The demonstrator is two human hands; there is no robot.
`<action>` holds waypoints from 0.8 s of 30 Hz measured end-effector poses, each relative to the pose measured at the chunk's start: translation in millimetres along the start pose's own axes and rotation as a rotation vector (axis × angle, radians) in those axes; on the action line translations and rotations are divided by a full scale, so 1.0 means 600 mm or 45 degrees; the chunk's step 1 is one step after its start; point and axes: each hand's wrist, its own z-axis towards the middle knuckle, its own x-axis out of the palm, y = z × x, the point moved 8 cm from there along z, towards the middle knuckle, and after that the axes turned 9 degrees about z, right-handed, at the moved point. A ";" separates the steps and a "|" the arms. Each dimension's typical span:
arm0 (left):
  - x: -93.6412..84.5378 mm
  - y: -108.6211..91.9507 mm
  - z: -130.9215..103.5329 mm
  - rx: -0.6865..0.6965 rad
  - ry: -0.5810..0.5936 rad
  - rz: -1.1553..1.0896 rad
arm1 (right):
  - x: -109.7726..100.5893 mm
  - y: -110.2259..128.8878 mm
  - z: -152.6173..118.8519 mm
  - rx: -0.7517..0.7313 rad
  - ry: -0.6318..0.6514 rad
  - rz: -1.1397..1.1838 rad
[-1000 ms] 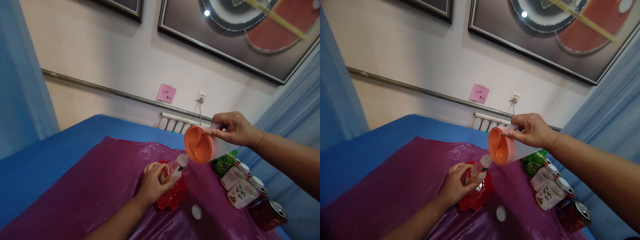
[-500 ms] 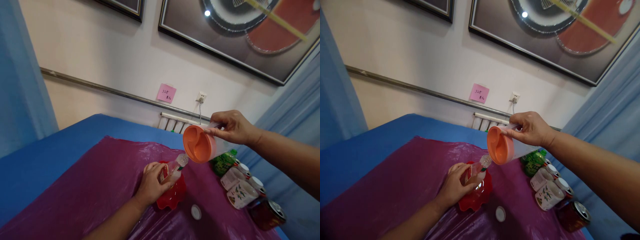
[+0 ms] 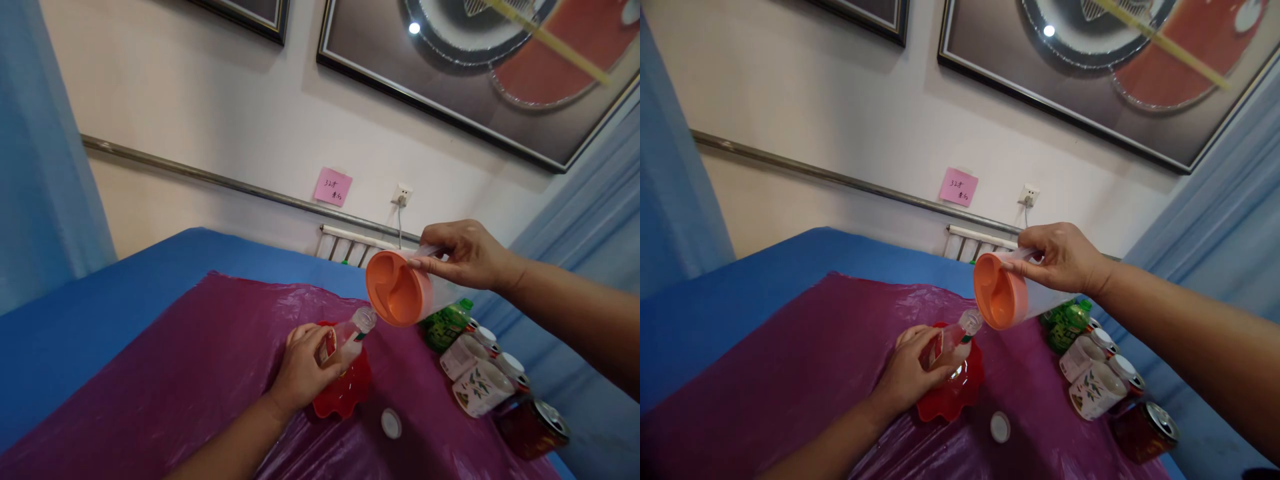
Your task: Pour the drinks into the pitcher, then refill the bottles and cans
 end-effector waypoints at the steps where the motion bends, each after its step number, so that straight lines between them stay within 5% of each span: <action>1: 0.000 0.000 0.000 -0.001 0.000 0.000 | 0.000 0.001 0.000 -0.003 0.003 -0.001; 24: 0.004 0.005 -0.001 -0.037 0.035 -0.043 | -0.008 0.042 0.006 -0.168 0.002 -0.014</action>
